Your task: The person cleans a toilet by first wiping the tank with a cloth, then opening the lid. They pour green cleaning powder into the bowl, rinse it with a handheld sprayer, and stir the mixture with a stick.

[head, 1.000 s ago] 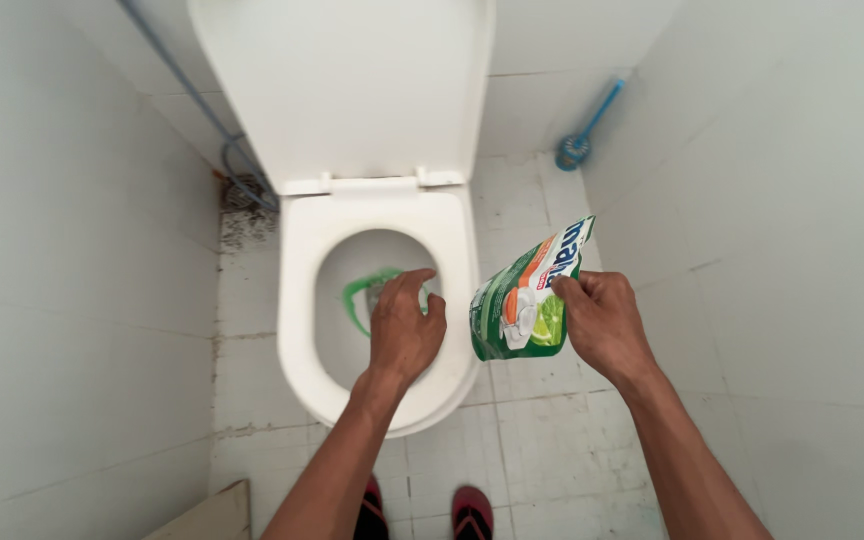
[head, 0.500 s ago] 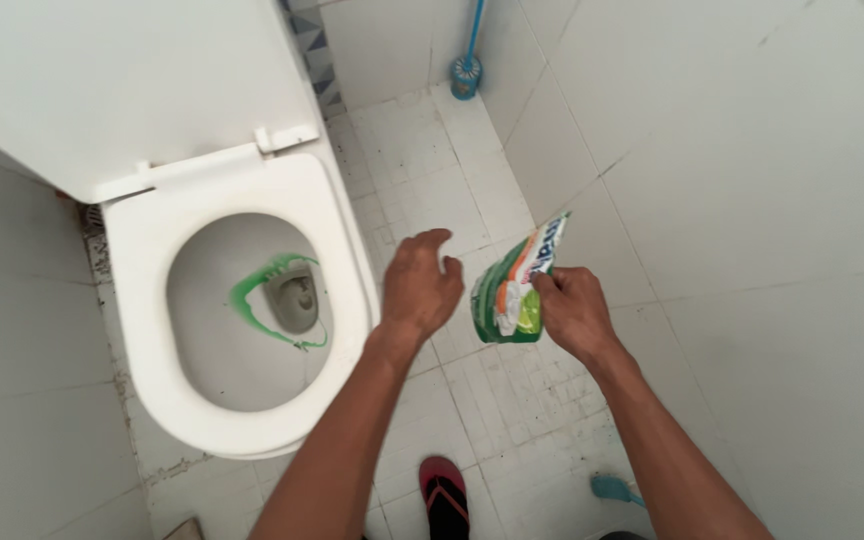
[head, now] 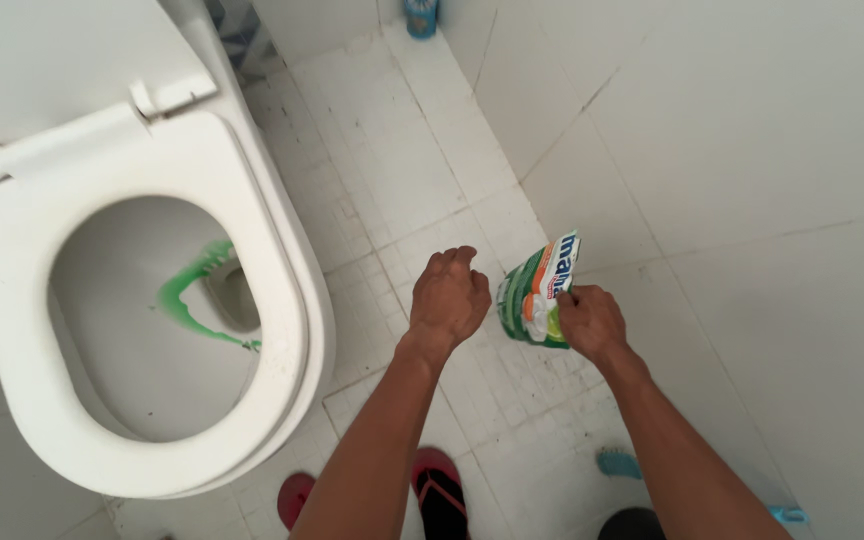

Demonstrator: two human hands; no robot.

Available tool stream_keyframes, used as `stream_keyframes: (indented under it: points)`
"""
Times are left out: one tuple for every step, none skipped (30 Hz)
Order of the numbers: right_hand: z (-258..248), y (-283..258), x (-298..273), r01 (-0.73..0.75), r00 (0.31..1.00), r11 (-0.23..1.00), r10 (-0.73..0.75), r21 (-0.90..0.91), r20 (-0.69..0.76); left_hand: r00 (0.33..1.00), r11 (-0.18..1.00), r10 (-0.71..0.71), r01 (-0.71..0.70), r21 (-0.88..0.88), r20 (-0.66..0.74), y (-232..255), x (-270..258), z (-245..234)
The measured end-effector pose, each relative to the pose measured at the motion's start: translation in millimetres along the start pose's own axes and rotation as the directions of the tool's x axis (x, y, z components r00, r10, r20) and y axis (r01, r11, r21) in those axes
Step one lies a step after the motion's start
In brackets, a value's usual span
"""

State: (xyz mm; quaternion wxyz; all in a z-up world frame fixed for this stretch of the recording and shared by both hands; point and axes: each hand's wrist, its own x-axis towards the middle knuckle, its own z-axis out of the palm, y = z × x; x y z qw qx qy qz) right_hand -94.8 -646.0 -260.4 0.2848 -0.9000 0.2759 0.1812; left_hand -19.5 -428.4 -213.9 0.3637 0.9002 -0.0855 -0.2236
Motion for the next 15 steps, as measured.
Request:
stream_keyframes:
  points:
    - [7.6, 13.1, 2.8, -0.025, 0.999, 0.999, 0.026, -0.044, 0.022, 1.0, 1.0, 0.005, -0.005, 0.01, 0.005, -2.9, -2.4, 7.9]
    - [13.3, 23.0, 10.0, -0.041, 0.998, 0.995, 0.044, -0.085, 0.035, 1.0, 1.0, 0.016, -0.016, 0.024, 0.001, -4.6, -0.5, 12.3]
    - [18.9, 33.8, 13.9, -0.001, 1.0, 0.991, -0.001, -0.134, -0.013, 1.0, 0.999, 0.027, -0.027, 0.037, -0.003, -6.0, 1.1, 15.9]
    - [26.6, 44.6, 14.8, 0.036, 0.997, 0.983, -0.047, -0.183, -0.057, 0.999, 0.998, 0.035, -0.035, 0.045, 0.007, -7.7, 1.5, 19.3]
    - [35.7, 53.3, 17.3, 0.071, 0.991, 0.97, -0.096, -0.233, -0.098, 0.999, 0.998, 0.043, -0.044, 0.053, 0.017, -9.6, 1.9, 22.3]
    - [43.7, 60.2, 24.7, -0.005, 0.998, 0.975, -0.01, -0.221, -0.063, 0.999, 0.997, 0.051, -0.052, 0.063, 0.02, -13.1, 5.4, 22.7]
    - [49.8, 69.0, 30.8, -0.08, 0.997, 0.974, 0.076, -0.213, -0.026, 0.999, 0.997, 0.042, -0.043, 0.064, 0.024, -17.5, 9.8, 22.4]
    - [57.6, 81.0, 31.1, -0.164, 0.985, 0.963, 0.172, -0.214, 0.017, 0.999, 0.998, 0.027, -0.029, 0.059, 0.04, -21.6, 9.4, 25.9]
    - [67.6, 91.5, 30.6, -0.122, 0.992, 0.964, 0.116, -0.234, -0.039, 0.998, 0.998, 0.013, -0.016, 0.054, 0.056, -26.0, 8.6, 29.4]
    - [76.3, 99.6, 32.6, -0.076, 0.994, 0.964, 0.052, -0.254, -0.098, 0.999, 0.998, 0.011, -0.013, 0.054, 0.051, -30.2, 9.3, 30.9]
    - [84.1, 106.2, 35.8, -0.031, 0.988, 0.961, -0.013, -0.276, -0.155, 0.999, 0.998, 0.009, -0.011, 0.054, 0.046, -33.9, 9.0, 32.0]
    - [90.8, 109.5, 42.3, -0.095, 0.992, 0.964, 0.07, -0.248, -0.108, 0.999, 0.998, 0.011, -0.013, 0.057, 0.036, -37.3, 11.7, 30.5]
    - [96.6, 113.7, 46.8, -0.159, 0.987, 0.962, 0.15, -0.223, -0.058, 0.999, 0.997, 0.031, -0.03, 0.072, -0.011, -41.4, 14.4, 27.8]
    - [100.5, 122.8, 45.6, -0.235, 0.971, 0.95, 0.24, -0.207, -0.003, 0.998, 0.996, 0.048, -0.045, 0.081, -0.044, -45.2, 13.1, 28.1]
    - [105.6, 130.3, 45.8, -0.211, 0.977, 0.95, 0.213, -0.232, -0.015, 0.995, 0.994, 0.067, -0.06, 0.09, -0.077, -48.9, 12.3, 28.4]
